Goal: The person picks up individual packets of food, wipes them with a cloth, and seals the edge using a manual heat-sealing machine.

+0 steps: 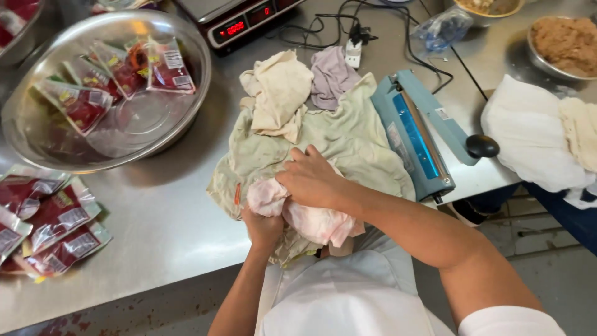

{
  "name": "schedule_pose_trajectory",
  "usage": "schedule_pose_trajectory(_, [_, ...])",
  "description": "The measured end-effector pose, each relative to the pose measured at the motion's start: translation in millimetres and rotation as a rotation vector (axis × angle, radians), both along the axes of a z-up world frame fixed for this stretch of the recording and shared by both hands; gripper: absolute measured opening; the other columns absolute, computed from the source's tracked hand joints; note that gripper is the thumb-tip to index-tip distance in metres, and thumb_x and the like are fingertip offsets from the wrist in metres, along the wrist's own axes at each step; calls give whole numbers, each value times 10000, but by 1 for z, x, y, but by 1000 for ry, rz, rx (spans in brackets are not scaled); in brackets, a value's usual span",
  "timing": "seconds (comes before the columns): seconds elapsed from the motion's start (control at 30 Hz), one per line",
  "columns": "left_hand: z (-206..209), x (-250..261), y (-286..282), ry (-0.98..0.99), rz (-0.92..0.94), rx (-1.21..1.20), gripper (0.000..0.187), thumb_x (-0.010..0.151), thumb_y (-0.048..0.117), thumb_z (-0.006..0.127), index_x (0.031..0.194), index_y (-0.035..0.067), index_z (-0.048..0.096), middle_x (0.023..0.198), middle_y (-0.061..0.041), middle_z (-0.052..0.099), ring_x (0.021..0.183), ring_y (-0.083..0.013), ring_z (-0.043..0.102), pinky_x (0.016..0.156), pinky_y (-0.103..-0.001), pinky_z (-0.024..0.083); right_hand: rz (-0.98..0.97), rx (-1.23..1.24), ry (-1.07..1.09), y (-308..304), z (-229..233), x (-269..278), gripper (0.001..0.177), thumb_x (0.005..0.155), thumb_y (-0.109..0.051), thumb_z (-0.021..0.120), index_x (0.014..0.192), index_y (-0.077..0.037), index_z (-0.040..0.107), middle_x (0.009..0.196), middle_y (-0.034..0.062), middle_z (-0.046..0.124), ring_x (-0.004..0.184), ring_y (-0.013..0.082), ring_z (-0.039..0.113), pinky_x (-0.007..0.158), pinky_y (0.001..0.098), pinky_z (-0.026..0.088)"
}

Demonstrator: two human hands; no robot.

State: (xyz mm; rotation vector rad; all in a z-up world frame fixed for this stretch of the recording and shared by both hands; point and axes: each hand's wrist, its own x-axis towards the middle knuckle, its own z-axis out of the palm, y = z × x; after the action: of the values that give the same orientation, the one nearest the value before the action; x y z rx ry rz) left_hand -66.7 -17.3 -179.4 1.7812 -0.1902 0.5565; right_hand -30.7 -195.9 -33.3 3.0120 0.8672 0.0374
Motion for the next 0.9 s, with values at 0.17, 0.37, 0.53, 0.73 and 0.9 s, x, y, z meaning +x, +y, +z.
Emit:
schedule_pose_trajectory(0.17, [31,-9,-6,129,-89,-126,138,814,42,720,676,32,707,531,-138,627,598,-325,685,604,-402,536,35,22,-111,-10,19,-7,39,761,-203,702,774,-213,667,764,53,611,899,301,489,762,470,349])
schedule_pose_trajectory(0.37, [90,-22,-15,203,-134,-241,111,861,35,714,752,57,703,536,-81,657,549,-120,590,575,-309,505,-18,-60,-47,-40,29,-6,99,732,-207,780,770,-218,689,793,39,616,937,285,486,800,481,354])
schedule_pose_trajectory(0.53, [101,-26,-19,180,-94,-175,104,875,97,804,866,41,717,633,-77,696,616,-105,573,632,-293,505,-58,-136,27,-65,35,-9,123,746,-250,805,837,-221,728,869,48,663,1008,279,508,841,477,358])
schedule_pose_trajectory(0.73, [87,-23,-13,210,-114,-193,147,906,144,810,917,27,722,690,-55,667,695,-84,580,673,-298,504,-207,-149,129,-95,42,-5,48,795,-246,761,835,-233,739,879,38,672,1028,264,515,871,462,357])
schedule_pose_trajectory(0.9, [83,-15,-6,218,-99,-129,96,928,176,788,942,87,752,689,-2,592,697,-72,510,707,-252,481,-452,-148,172,-131,81,-5,417,810,-484,781,1163,-272,715,1012,77,736,1109,311,606,951,539,395])
